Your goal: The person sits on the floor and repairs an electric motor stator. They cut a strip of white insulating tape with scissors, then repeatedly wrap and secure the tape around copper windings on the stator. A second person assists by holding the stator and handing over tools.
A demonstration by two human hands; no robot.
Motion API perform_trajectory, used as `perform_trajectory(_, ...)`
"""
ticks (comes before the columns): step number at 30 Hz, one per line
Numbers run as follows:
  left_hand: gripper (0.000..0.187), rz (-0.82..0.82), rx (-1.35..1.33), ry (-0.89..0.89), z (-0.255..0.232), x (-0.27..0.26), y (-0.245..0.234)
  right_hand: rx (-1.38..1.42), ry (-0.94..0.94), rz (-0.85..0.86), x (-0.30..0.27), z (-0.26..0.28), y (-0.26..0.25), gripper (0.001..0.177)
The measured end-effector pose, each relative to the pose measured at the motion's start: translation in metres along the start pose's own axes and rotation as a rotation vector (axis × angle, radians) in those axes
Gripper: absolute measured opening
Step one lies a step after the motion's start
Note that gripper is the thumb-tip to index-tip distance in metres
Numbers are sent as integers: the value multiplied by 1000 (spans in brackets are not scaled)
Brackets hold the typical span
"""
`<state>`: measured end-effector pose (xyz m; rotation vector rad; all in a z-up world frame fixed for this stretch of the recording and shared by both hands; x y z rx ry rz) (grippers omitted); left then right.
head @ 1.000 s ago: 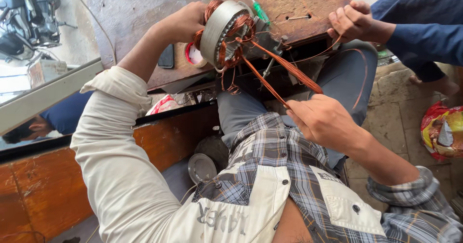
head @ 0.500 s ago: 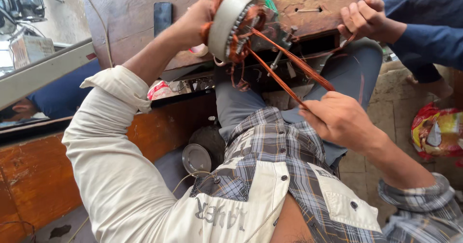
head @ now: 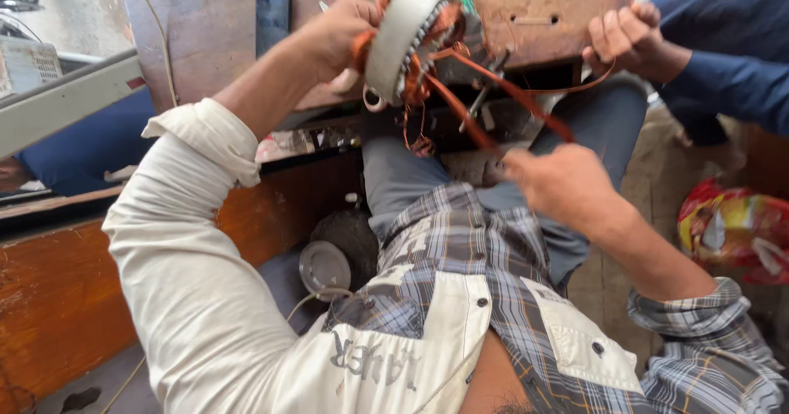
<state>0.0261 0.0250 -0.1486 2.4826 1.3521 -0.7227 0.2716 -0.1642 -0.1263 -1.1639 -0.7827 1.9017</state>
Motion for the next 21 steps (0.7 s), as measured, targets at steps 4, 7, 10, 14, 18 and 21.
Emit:
perform_trajectory(4, 8, -108, 309, 332, -30, -14, -12, 896, -603, -101, -34, 61, -68, 47)
perform_trajectory(7, 13, -34, 861, 1042, -83, -48, 18, 1205, -466, -193, -19, 70, -80, 68)
perform_trajectory(10, 17, 119, 1360, 1439, -80, -69, 42, 661, -382, -623, -4, 88, -93, 80)
perform_trajectory(14, 22, 249, 1620, 1687, -76, -62, 42, 154, -272, -826, 20, 107, -79, 66)
perform_trajectory(18, 26, 339, 1681, 1912, -86, -50, 62, -79, 4, -538, 67, 106, -63, 22)
perform_trajectory(21, 36, 446, 1343, 2038, -100, -61, 66, -299, 52, -437, 73, 121, -72, 26)
Point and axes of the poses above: each hand's wrist, its own x-axis towards the middle knuckle, its own y-axis out of the palm, z = x × y, the point moved 10 cm from there along x, towards the middle knuckle, and after that the axes turned 12 degrees about y, right-handed, at the moved point
